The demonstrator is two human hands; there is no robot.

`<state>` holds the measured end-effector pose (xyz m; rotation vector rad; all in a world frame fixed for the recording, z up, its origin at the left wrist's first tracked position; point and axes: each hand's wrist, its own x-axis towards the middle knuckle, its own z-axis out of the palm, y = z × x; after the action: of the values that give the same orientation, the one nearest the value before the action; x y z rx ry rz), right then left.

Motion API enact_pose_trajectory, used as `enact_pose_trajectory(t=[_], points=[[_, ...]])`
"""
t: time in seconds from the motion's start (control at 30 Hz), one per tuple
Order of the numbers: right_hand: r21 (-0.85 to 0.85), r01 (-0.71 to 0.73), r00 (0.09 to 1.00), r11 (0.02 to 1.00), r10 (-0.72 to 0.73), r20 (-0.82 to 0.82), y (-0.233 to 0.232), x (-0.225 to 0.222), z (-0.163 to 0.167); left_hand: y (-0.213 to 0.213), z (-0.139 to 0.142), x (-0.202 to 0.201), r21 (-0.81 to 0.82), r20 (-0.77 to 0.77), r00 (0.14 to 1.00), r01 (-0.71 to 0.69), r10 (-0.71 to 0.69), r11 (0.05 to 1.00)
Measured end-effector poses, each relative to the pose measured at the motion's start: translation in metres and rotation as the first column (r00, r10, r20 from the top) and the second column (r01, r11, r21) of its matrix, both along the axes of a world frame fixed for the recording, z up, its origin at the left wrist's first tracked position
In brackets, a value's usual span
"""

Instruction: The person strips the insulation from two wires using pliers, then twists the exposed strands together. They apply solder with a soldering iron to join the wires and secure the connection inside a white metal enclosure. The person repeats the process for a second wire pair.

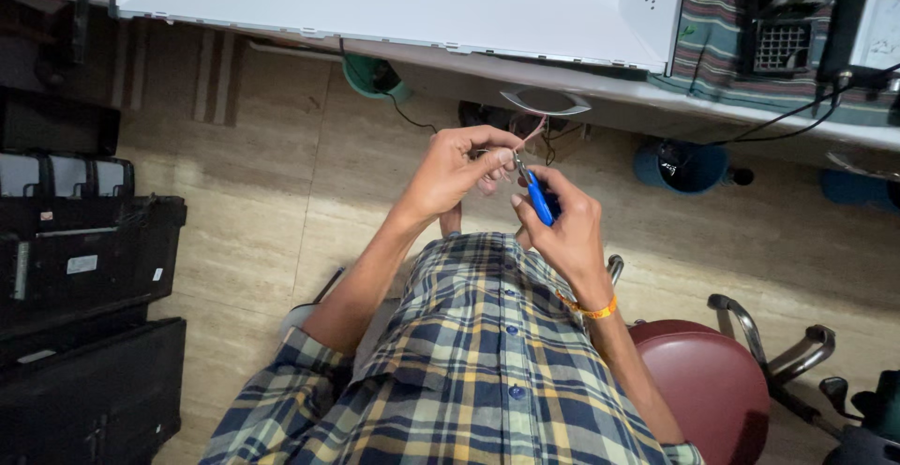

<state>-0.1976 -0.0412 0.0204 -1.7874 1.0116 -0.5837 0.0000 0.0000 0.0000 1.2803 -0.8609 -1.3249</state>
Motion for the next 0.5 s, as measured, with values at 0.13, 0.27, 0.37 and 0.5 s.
enact_pose_trajectory(t=[0.13, 0.27, 0.37, 0.5], points=[[0.067, -0.031, 0.998, 0.997, 0.035, -0.058, -0.003, -0.002, 0.008, 0.000, -0.003, 0.006, -0.071, 0.101, 0.992, 0.078, -0.070, 0.994], [0.130, -0.046, 0.997, 0.990, 0.053, -0.051, -0.001, -0.004, 0.010, 0.001, -0.008, 0.010, -0.014, 0.015, 0.990, 0.141, -0.140, 0.990], [0.134, -0.034, 0.997, 0.990, 0.043, -0.063, 0.003, -0.005, 0.006, 0.003, -0.010, 0.010, 0.052, -0.089, 0.983, 0.168, -0.163, 0.984], [0.111, -0.047, 0.996, 0.993, 0.055, -0.070, 0.007, -0.006, 0.001, 0.005, -0.011, 0.015, 0.085, -0.080, 0.976, 0.208, -0.202, 0.974]])
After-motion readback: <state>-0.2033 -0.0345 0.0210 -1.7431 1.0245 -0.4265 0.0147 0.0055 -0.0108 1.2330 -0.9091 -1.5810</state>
